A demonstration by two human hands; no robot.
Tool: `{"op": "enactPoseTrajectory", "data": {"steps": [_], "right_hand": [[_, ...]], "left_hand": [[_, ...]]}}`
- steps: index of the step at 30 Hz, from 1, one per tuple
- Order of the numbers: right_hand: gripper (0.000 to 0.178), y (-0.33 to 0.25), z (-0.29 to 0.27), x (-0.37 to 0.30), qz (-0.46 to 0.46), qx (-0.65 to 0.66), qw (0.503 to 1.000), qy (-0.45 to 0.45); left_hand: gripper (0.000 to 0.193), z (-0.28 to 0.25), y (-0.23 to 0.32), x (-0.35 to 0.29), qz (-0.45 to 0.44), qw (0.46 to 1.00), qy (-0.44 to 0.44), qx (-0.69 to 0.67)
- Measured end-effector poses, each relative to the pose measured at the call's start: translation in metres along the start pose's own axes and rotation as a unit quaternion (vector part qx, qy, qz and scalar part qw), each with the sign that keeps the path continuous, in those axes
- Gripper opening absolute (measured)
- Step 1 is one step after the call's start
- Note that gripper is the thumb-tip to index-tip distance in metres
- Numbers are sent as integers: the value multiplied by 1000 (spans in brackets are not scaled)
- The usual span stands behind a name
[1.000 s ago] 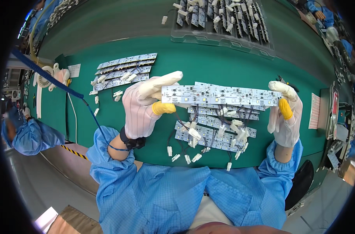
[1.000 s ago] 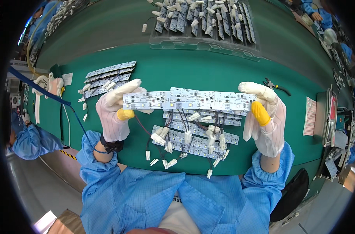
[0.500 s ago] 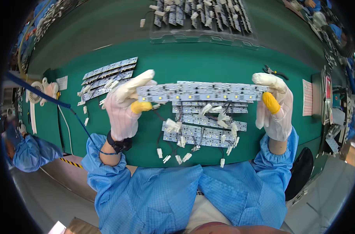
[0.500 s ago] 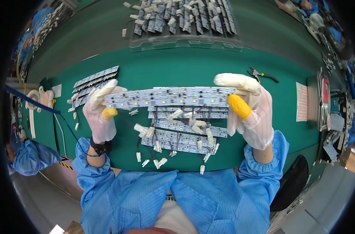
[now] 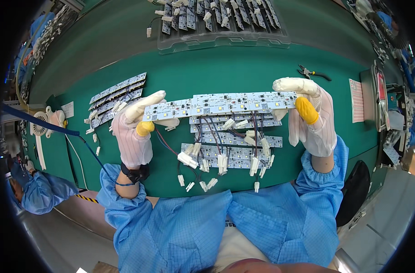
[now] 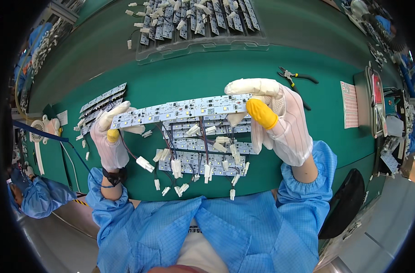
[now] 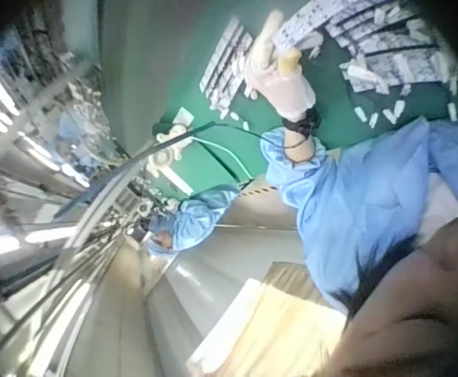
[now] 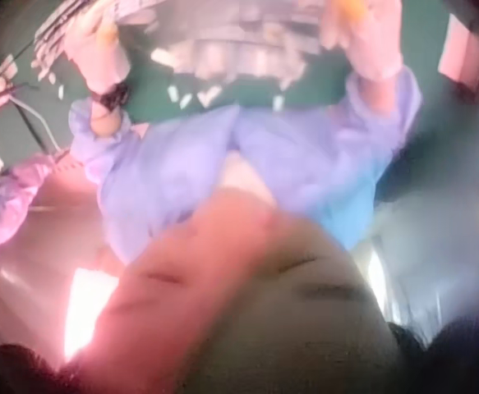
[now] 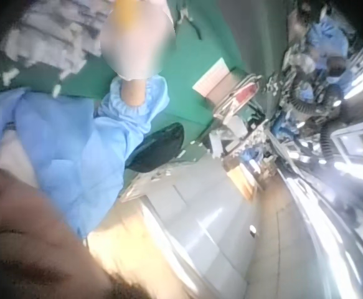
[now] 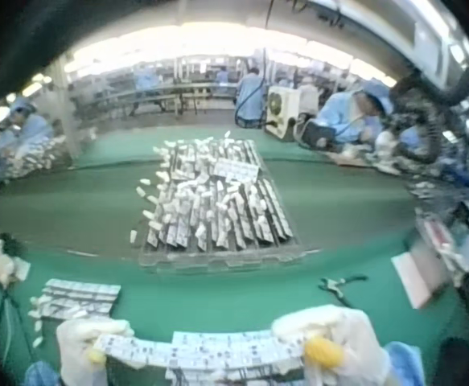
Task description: Manually attaching components to a printed circuit board at an assembly station.
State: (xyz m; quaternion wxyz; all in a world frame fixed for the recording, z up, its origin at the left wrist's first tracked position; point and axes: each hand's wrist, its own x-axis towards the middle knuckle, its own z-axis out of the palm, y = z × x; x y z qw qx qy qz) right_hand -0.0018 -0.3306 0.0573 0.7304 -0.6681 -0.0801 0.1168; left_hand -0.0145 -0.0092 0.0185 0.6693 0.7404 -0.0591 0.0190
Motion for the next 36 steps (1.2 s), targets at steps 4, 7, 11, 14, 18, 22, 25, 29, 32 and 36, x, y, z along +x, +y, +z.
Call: {"op": "enactPoseTrajectory", "data": {"steps": [4,7,11,14,18,22,25,29,32,36], "right_hand": [[43,-6,5,-3,9,-22,1000,16],[41,-4,4,-3,-13,-36,999,16],[37,-7,7,-2,-4,-34,999,23],[36,-13,4,-2,23,-56,998,10],[41,-13,4,0,13,-49,999,-19],[51,-2,0,-1,-52,5,998,-43],[46,-10,0,-2,8,1,999,-51],[37,-3,-3,2,3,-62,998,-30],[36,-4,-2,1,21,-42,999,-20],[35,5,1,9,-25,-28,999,-28]], "left_hand": [[70,2,-12,0,42,998,31,20],[64,-5,-17,1,89,980,62,167],[65,-5,-22,4,105,978,63,166],[71,-2,-22,4,66,986,89,126],[74,7,-8,16,50,975,55,207],[73,3,-6,15,-13,979,4,203],[74,3,-18,14,21,981,27,190],[73,3,-19,9,36,990,57,121],[73,0,-19,7,66,985,82,138],[65,5,-11,-2,54,997,49,-37]]}}
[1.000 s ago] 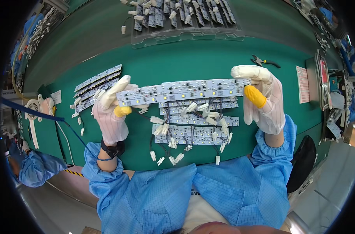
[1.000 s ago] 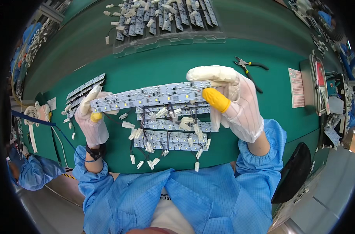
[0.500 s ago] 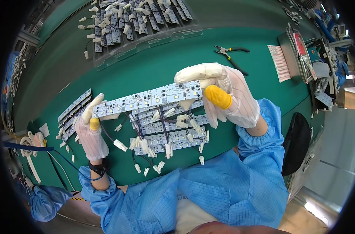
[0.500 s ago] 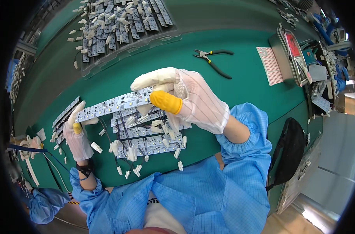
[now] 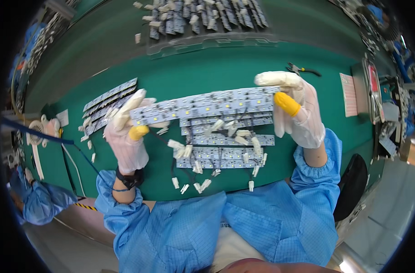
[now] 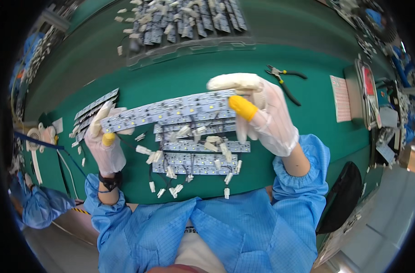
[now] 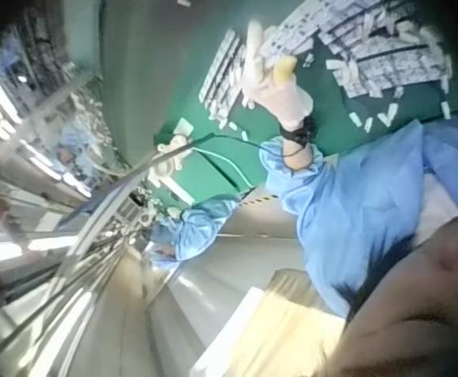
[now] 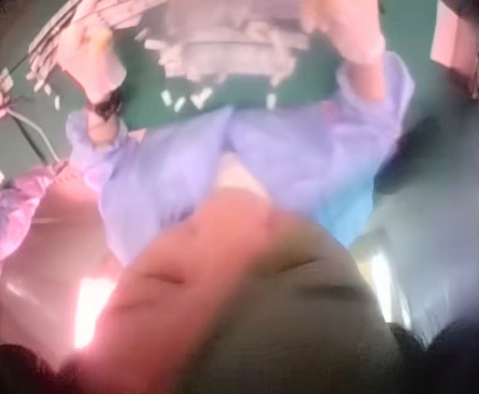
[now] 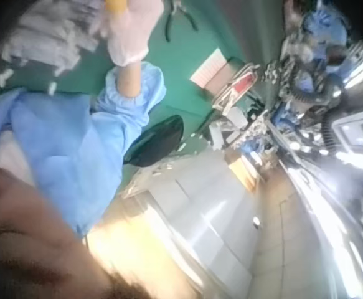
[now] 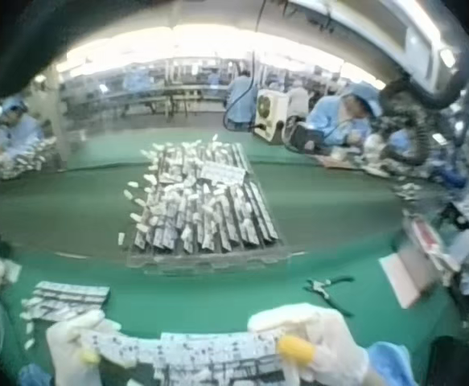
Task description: Manually attaching components to a printed circuit board at an assembly station.
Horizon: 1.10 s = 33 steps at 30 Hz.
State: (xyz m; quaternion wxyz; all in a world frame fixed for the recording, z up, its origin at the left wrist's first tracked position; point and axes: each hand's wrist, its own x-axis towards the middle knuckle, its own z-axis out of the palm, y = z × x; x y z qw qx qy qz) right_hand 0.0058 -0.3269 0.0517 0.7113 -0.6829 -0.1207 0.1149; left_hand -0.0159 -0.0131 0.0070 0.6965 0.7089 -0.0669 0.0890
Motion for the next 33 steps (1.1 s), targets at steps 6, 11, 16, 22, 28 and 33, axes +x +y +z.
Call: {"op": "enactPoseTrajectory", "data": {"steps": [6,11,16,22,28,33], "right_hand": [[37,2,4,4,-4,-14,999,31],[36,7,3,4,-14,-26,999,35],[38,-3,12,-6,-19,-9,1000,8],[38,-2,6,2,8,-59,996,68],[45,2,6,4,27,-42,997,66],[49,8,9,3,6,2,997,71]], "left_hand": [[65,-6,6,-4,32,993,-26,115],[60,-4,8,-3,46,996,-57,47],[56,-6,25,21,-93,952,-67,285],[59,8,18,6,-25,1000,-17,3],[61,-1,12,3,-22,998,-23,56],[61,-4,10,0,21,997,-48,54]]}}
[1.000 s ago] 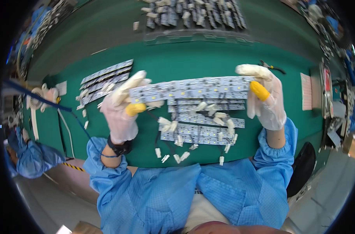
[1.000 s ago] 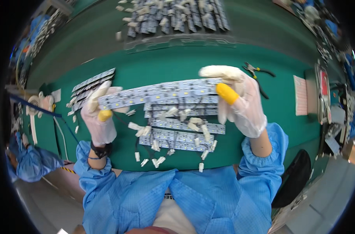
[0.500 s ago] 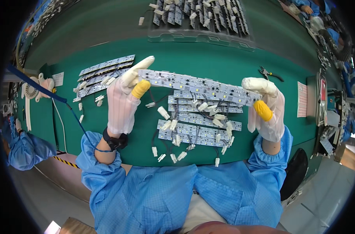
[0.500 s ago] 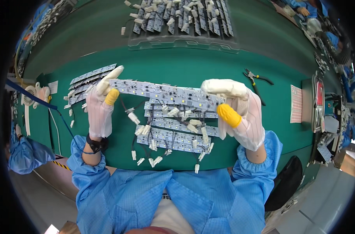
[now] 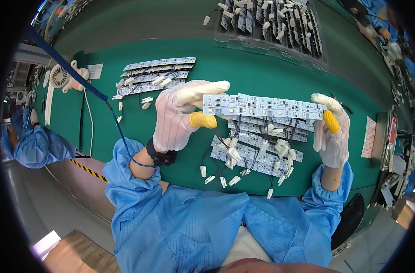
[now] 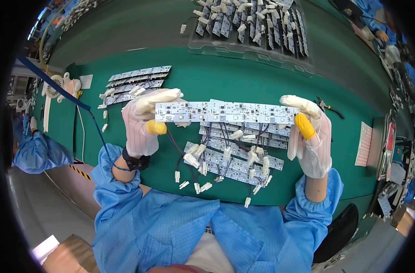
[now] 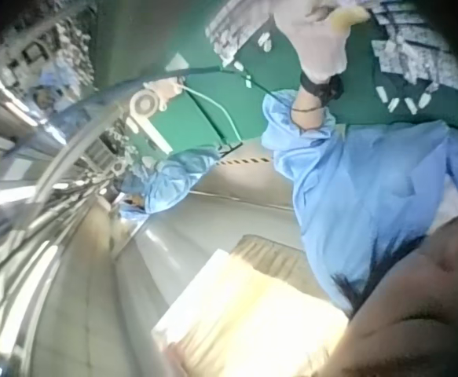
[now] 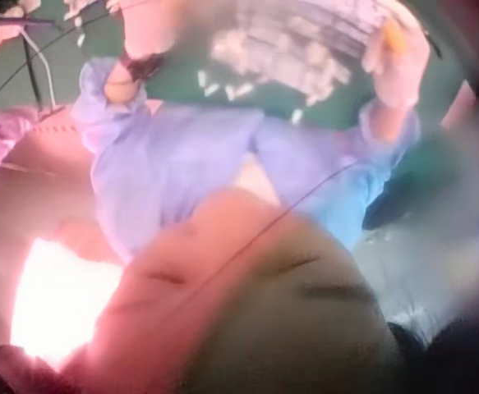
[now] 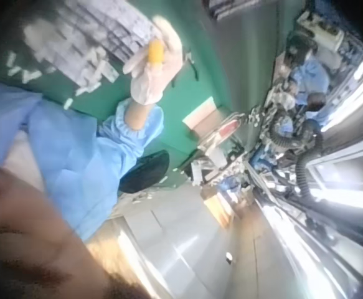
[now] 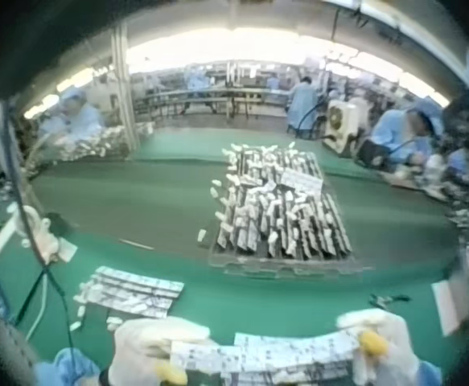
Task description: Manually attaching components to a printed circuit board at an assembly station.
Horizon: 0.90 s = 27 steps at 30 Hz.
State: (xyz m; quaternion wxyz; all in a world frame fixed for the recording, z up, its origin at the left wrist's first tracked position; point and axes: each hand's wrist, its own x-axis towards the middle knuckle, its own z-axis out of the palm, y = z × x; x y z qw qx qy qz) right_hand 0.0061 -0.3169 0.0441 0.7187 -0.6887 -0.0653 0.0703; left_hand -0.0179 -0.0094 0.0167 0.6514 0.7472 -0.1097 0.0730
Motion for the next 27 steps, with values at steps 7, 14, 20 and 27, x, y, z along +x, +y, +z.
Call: {"op": "enactPoseTrajectory", "data": {"steps": [7,14,20,27], "right_hand": [[48,-1,-2,-2,-19,-21,999,-24],[65,-12,-7,-4,16,3,996,-90],[60,-6,-8,1,-37,-51,995,-72],[77,8,-6,5,18,-8,999,-35]], "left_hand": [[58,2,6,9,-35,998,25,45],[55,2,0,20,-64,985,15,158],[65,-1,-8,12,-53,998,-8,15],[53,1,-8,5,-72,994,-66,-45]]}}
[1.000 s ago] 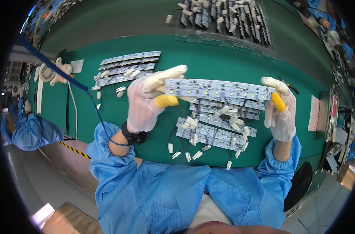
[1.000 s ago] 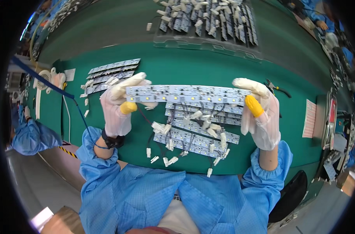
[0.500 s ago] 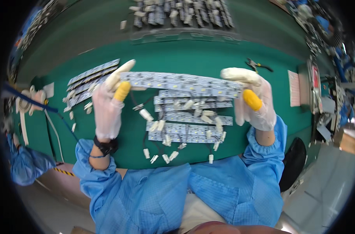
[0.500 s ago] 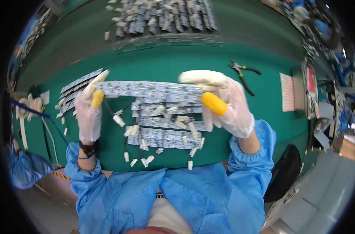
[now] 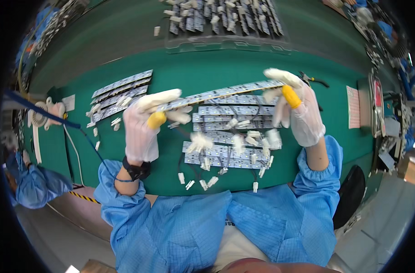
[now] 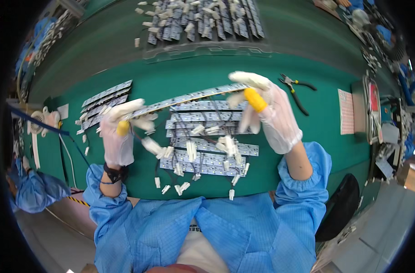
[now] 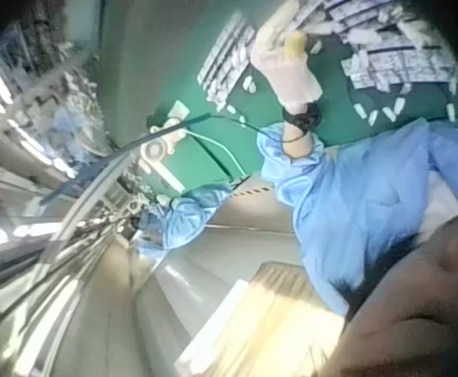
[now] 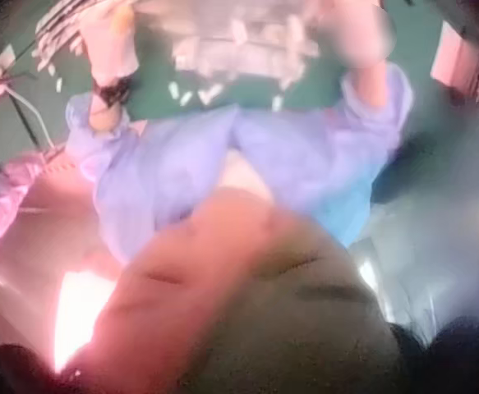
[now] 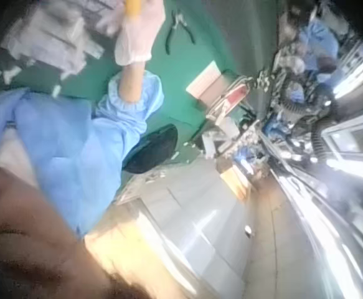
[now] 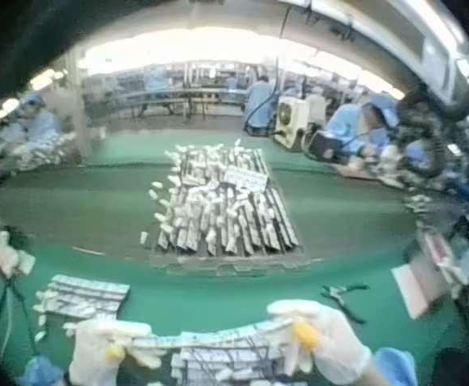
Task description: Manually attaching components to a printed circuit board at an assembly station.
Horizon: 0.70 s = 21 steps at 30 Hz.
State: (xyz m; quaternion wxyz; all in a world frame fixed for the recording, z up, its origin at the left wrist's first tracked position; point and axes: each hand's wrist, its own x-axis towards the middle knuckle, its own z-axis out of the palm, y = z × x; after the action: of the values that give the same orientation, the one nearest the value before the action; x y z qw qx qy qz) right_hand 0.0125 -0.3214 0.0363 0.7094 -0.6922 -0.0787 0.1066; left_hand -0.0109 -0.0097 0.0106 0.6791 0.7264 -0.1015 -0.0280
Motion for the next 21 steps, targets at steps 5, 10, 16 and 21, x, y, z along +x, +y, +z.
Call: {"op": "enactPoseTrajectory", "data": {"steps": [5,10,16,21], "right_hand": [[73,9,-13,-6,28,19,999,-25],[66,-6,-8,-9,36,30,997,-61],[44,17,-33,-9,42,165,975,-141],[45,19,-27,-9,66,155,982,-82]], "left_hand": [[48,0,6,6,27,972,23,231],[25,-7,-13,6,124,913,60,384],[39,11,-7,13,40,982,110,151],[63,4,8,12,-19,986,7,166]]}}
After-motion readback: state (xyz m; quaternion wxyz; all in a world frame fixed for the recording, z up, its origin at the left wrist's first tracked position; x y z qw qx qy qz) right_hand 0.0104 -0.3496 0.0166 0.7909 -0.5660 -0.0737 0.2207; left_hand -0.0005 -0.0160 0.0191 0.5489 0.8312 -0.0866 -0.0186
